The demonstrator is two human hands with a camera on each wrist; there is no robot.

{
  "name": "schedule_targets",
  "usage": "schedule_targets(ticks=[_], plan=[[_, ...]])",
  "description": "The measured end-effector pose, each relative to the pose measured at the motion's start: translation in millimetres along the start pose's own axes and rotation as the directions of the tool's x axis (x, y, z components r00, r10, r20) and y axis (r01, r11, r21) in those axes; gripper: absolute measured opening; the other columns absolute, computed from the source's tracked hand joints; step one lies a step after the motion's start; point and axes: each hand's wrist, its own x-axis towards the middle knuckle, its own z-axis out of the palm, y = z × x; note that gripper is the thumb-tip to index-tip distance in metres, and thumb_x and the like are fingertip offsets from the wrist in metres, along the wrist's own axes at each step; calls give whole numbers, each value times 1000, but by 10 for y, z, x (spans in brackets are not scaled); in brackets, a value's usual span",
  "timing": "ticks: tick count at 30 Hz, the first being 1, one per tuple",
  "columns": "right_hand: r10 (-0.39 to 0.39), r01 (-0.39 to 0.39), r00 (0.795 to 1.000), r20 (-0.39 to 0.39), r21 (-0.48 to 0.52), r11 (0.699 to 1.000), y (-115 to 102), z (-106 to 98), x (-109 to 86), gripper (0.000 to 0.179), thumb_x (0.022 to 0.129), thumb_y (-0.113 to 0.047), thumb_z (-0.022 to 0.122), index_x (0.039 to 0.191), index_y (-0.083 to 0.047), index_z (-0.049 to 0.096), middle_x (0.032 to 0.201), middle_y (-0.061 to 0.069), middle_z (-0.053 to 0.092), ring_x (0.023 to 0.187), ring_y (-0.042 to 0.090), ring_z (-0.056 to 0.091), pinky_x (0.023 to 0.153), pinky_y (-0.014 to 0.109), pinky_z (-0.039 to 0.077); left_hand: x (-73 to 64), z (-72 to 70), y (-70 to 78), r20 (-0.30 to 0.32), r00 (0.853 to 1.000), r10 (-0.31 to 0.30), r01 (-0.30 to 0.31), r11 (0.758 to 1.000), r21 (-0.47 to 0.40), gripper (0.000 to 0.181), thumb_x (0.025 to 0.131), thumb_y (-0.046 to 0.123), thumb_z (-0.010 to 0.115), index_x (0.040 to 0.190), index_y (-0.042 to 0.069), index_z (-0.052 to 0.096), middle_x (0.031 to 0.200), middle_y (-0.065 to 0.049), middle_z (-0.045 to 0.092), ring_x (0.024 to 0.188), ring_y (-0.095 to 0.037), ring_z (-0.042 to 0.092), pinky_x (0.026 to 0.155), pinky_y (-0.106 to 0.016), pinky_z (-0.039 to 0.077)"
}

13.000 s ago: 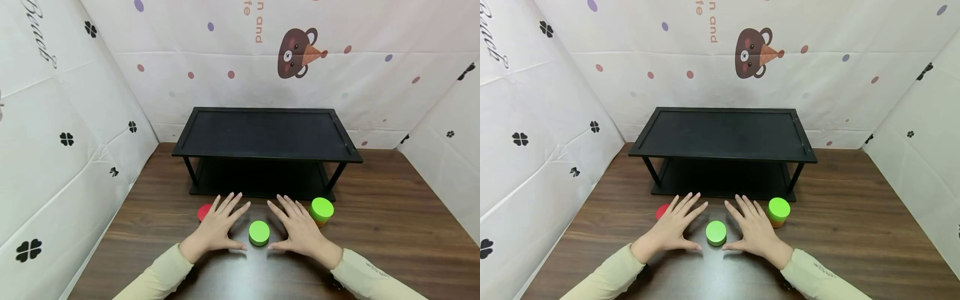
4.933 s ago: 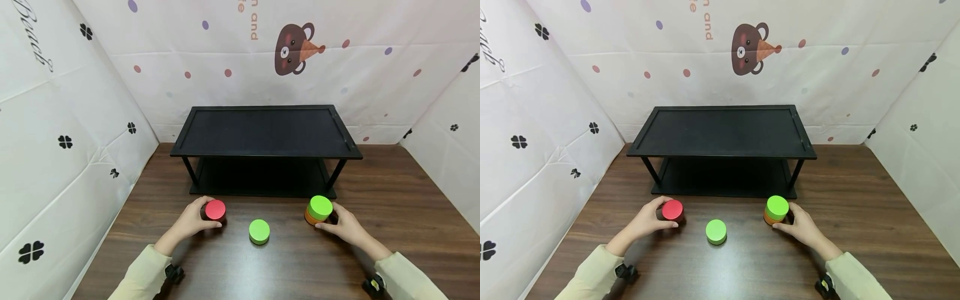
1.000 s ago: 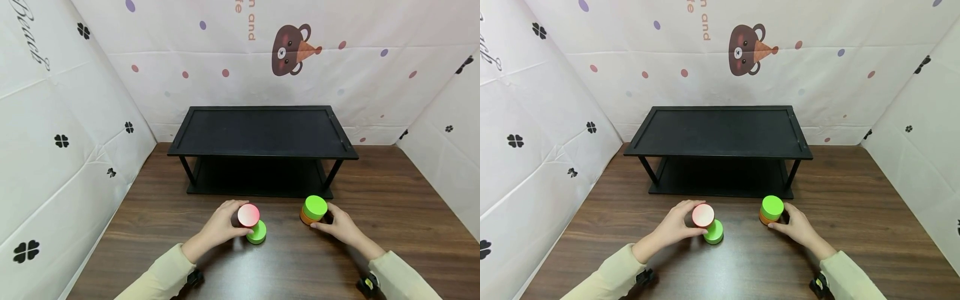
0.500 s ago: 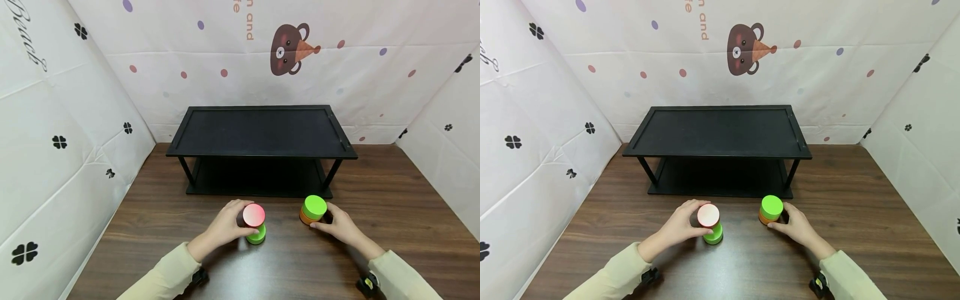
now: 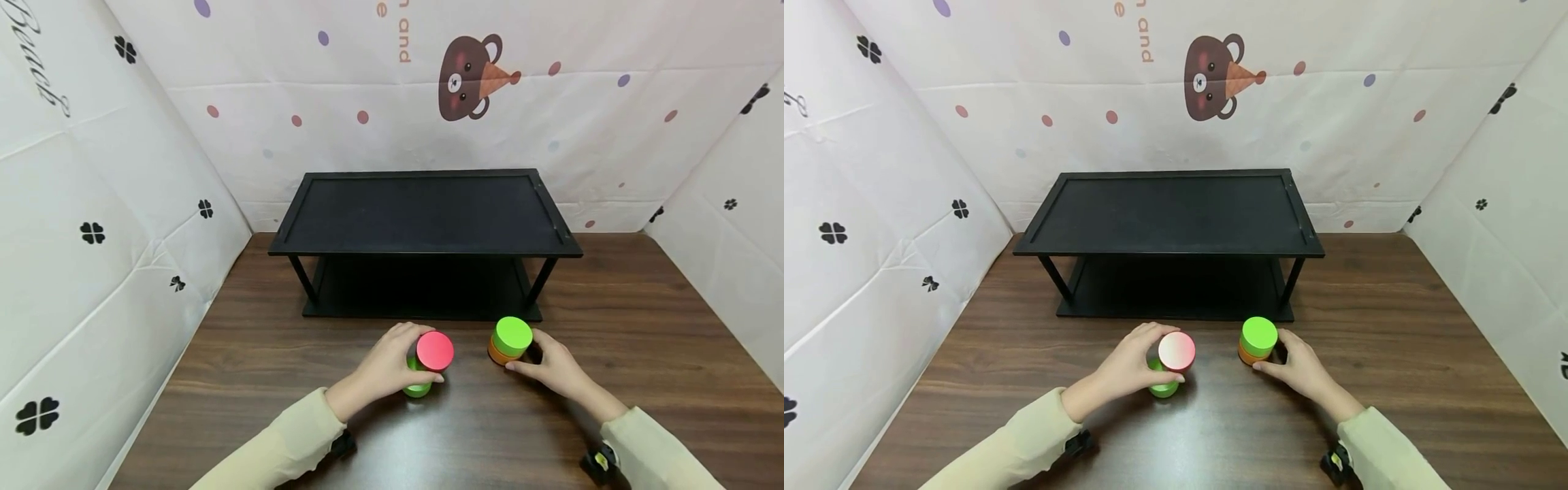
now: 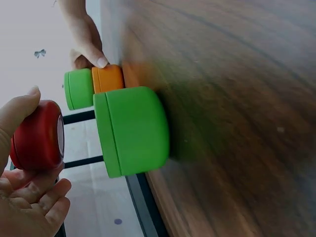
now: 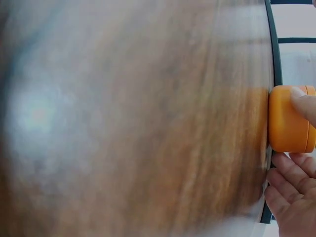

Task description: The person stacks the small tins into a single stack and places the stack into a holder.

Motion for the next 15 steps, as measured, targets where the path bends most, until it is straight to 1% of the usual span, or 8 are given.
schedule_targets(ticks=[7, 15], plan=[[-11, 11, 1000, -5, -5, 1000, 4, 7, 10, 63, 76, -25, 80, 122, 9, 53, 116, 26, 60, 109, 44, 57, 87, 59, 46, 70, 5, 73, 14, 1000, -15, 15, 1000, -10, 66, 72, 36, 83, 126, 11, 57, 122, 0, 61, 116, -17, 53, 96, -39, 47], [-13, 13, 1000, -5, -12, 1000, 13, 14, 9, 63, 76, -25, 80, 122, 8, 53, 115, 26, 61, 107, 43, 57, 86, 58, 46, 114, 38, 99, 6, 1000, -14, 14, 1000, -17, 66, 72, 37, 83, 126, 12, 57, 119, 1, 61, 112, -14, 54, 93, -34, 48]])
